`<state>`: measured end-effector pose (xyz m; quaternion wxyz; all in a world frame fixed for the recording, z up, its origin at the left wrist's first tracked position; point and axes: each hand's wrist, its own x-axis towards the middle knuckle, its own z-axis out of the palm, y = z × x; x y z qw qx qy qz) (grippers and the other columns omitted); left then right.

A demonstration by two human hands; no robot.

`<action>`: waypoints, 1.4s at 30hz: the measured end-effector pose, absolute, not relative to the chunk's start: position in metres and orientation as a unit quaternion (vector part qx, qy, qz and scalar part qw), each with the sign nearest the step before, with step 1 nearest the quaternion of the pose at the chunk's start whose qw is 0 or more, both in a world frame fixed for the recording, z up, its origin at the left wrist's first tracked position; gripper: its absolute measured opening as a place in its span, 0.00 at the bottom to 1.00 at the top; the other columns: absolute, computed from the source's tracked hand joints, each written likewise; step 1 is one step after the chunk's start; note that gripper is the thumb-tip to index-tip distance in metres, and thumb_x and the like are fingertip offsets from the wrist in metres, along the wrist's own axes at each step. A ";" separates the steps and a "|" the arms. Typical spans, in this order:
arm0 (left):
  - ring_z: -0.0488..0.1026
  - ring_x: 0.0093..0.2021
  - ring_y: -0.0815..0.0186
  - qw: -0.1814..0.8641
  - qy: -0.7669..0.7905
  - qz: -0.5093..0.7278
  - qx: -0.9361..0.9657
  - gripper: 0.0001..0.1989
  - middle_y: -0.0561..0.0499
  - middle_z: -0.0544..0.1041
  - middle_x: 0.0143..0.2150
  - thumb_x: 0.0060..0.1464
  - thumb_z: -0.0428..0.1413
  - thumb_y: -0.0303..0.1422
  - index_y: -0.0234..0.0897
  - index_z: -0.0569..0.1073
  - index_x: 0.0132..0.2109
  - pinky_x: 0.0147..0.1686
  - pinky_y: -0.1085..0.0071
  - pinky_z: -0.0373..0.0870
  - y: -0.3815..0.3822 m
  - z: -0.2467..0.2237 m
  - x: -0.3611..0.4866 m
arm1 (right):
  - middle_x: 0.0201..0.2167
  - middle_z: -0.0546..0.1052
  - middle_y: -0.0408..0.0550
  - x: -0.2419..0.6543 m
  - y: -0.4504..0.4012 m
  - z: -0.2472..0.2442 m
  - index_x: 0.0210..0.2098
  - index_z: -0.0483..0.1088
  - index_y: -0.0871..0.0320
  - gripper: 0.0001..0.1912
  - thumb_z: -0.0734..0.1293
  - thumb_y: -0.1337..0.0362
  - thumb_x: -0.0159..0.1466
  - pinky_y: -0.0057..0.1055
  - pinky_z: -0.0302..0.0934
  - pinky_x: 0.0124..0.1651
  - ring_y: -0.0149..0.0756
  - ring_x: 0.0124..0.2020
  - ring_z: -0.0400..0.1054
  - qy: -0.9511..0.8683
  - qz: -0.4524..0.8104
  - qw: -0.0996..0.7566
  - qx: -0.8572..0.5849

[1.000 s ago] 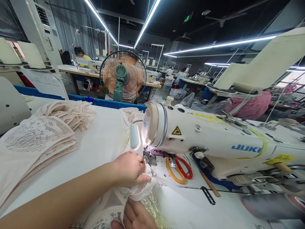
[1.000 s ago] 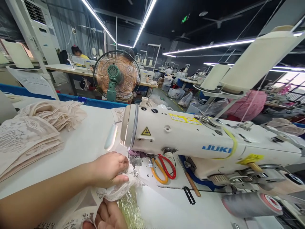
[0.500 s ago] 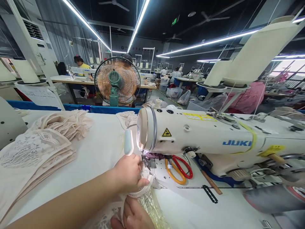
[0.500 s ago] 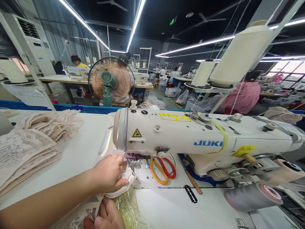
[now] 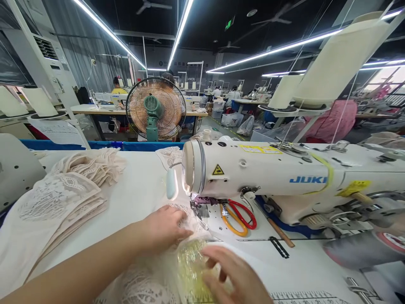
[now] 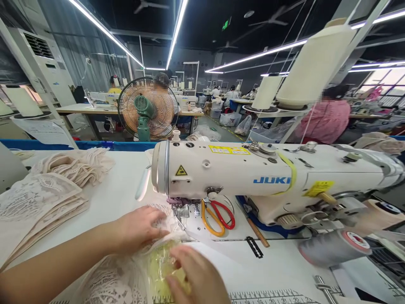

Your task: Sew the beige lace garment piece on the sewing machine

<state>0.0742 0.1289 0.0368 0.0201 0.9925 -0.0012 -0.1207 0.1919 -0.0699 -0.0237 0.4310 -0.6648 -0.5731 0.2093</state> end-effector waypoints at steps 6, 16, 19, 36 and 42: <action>0.56 0.61 0.49 0.054 -0.059 -0.088 0.993 0.25 0.44 0.63 0.61 0.44 0.57 0.28 0.44 0.68 0.53 0.56 0.41 0.50 0.106 0.031 0.046 | 0.57 0.64 0.55 0.229 -0.044 -0.009 0.57 0.61 0.55 0.30 0.61 0.77 0.55 0.42 0.64 0.46 0.47 0.53 0.62 -0.687 -0.049 0.143 -0.710; 0.57 0.61 0.51 0.051 -0.012 0.022 0.998 0.10 0.48 0.62 0.62 0.52 0.48 0.28 0.37 0.74 0.38 0.60 0.45 0.49 0.096 0.024 0.027 | 0.29 0.73 0.42 0.218 -0.035 -0.020 0.25 0.68 0.58 0.09 0.64 0.76 0.56 0.31 0.51 0.31 0.33 0.31 0.61 -0.731 -0.118 0.140 -0.657; 0.59 0.60 0.55 0.049 -0.044 0.079 0.995 0.11 0.45 0.70 0.56 0.55 0.46 0.28 0.34 0.73 0.33 0.62 0.57 0.51 0.089 0.012 0.039 | 0.27 0.72 0.41 0.214 -0.039 -0.027 0.24 0.67 0.58 0.09 0.65 0.76 0.56 0.30 0.48 0.30 0.32 0.30 0.60 -0.732 -0.127 0.157 -0.651; 0.68 0.49 0.61 0.042 -0.106 0.098 0.989 0.11 0.48 0.74 0.48 0.59 0.46 0.31 0.39 0.69 0.47 0.53 0.57 0.56 0.120 -0.002 0.078 | 0.22 0.69 0.42 0.215 -0.015 -0.033 0.20 0.64 0.57 0.11 0.65 0.78 0.49 0.32 0.44 0.28 0.35 0.28 0.57 -0.710 -0.193 0.173 -0.654; 0.67 0.51 0.61 0.037 -0.126 0.098 0.987 0.12 0.49 0.75 0.48 0.59 0.46 0.29 0.40 0.69 0.48 0.55 0.57 0.54 0.135 -0.002 0.083 | 0.23 0.70 0.43 0.212 -0.011 -0.032 0.22 0.66 0.57 0.09 0.65 0.78 0.48 0.35 0.45 0.31 0.37 0.29 0.57 -0.691 -0.212 0.161 -0.672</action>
